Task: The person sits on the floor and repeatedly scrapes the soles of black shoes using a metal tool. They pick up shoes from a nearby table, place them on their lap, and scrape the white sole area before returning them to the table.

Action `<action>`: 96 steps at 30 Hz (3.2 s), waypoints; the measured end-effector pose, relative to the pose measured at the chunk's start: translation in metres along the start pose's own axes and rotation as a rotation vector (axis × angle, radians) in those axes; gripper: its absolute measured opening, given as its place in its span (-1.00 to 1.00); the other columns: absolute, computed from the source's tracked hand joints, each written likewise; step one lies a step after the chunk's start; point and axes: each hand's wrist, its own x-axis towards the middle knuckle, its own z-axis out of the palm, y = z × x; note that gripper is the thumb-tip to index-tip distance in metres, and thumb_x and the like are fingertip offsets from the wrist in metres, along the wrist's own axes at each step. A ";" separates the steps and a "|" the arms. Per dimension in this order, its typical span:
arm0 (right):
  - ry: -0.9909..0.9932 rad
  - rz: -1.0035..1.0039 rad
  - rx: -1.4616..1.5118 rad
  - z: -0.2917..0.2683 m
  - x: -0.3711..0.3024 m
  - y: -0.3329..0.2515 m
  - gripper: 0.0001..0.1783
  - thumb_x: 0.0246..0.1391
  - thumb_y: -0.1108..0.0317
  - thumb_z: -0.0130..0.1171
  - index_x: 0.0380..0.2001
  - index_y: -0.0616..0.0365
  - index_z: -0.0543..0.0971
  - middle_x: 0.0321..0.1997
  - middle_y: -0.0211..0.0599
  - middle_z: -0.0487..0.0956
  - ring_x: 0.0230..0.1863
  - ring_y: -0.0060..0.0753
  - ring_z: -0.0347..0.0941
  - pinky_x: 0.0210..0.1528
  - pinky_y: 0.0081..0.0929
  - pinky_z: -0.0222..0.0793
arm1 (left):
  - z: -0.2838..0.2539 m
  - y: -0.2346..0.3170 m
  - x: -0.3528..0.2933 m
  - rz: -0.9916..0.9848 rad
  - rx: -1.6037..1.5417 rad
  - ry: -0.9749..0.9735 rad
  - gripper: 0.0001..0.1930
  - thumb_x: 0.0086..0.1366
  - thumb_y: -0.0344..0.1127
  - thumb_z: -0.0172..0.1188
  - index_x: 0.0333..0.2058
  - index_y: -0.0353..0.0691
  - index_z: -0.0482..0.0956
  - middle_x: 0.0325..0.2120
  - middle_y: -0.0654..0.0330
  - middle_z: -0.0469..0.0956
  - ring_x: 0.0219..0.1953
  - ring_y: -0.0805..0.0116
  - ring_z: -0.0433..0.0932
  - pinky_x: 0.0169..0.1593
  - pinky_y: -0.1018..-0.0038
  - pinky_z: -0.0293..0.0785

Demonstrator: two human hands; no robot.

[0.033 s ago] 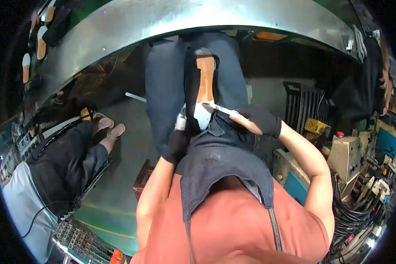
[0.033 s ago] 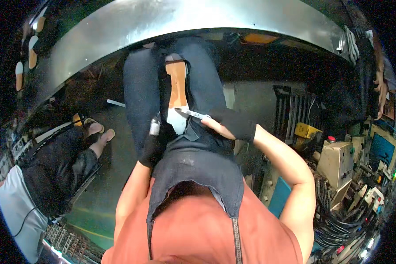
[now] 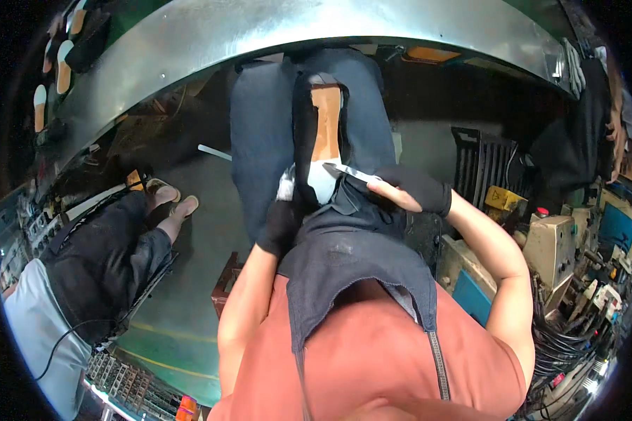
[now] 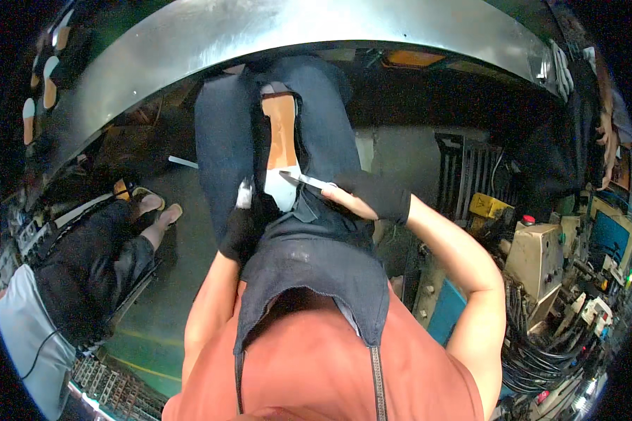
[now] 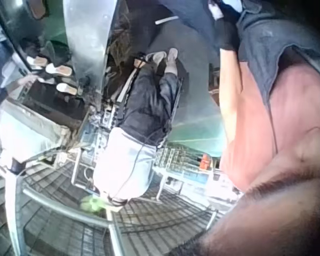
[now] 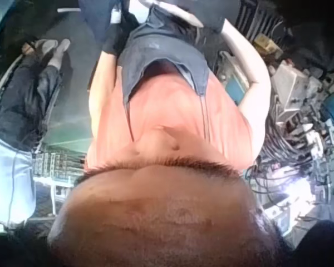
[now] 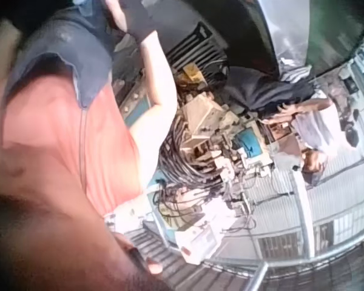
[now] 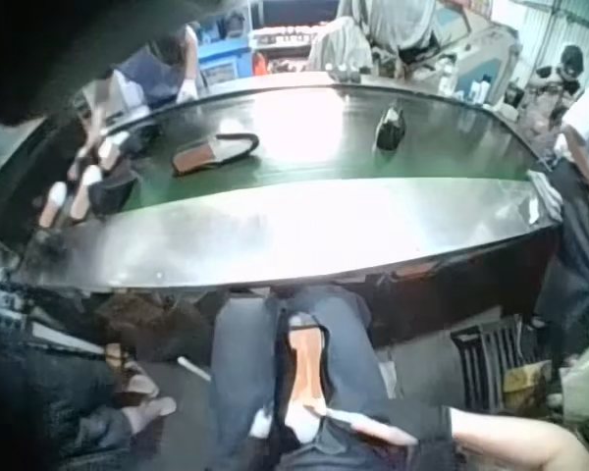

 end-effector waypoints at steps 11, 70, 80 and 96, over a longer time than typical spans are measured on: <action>0.009 -0.134 -0.410 -0.009 0.016 -0.018 -0.49 0.22 -0.03 -0.05 -0.39 0.26 0.58 -0.42 0.15 0.55 -0.38 0.15 0.52 -0.30 -0.12 0.41 | 0.028 -0.005 0.040 0.275 0.309 0.028 -0.69 0.45 -0.21 -0.11 -0.08 -0.33 0.47 -0.28 0.17 0.57 -0.27 0.25 0.54 -0.15 0.44 0.45; 0.166 -0.221 -0.747 -0.059 0.026 0.003 -0.56 0.12 -0.02 0.06 -0.49 0.18 0.56 -0.55 0.02 0.56 -0.50 0.07 0.54 -0.43 -0.06 0.44 | 0.053 0.042 0.035 0.390 0.843 -0.134 -0.29 0.20 -0.21 0.23 0.24 -0.41 0.17 0.16 -0.16 0.33 0.24 0.03 0.29 0.27 0.32 0.16; 0.138 -0.214 -0.507 -0.055 0.013 -0.003 -0.56 0.21 0.00 -0.06 -0.35 0.17 0.60 -0.40 0.05 0.58 -0.36 0.13 0.52 -0.29 -0.06 0.44 | 0.060 0.041 0.030 0.600 1.151 0.082 -0.24 0.23 -0.16 0.19 0.24 -0.54 0.07 0.19 -0.34 0.20 0.27 -0.15 0.21 0.29 0.25 0.14; 0.282 -0.561 -0.864 -0.062 0.068 0.018 -0.56 0.18 -0.06 0.02 -0.50 0.11 0.46 -0.61 -0.15 0.50 -0.56 -0.05 0.48 -0.48 -0.21 0.40 | 0.039 0.043 0.062 0.284 0.626 -0.030 -0.19 0.27 -0.13 0.17 0.30 -0.41 -0.06 0.19 -0.15 0.25 0.21 0.06 0.30 0.26 0.34 0.19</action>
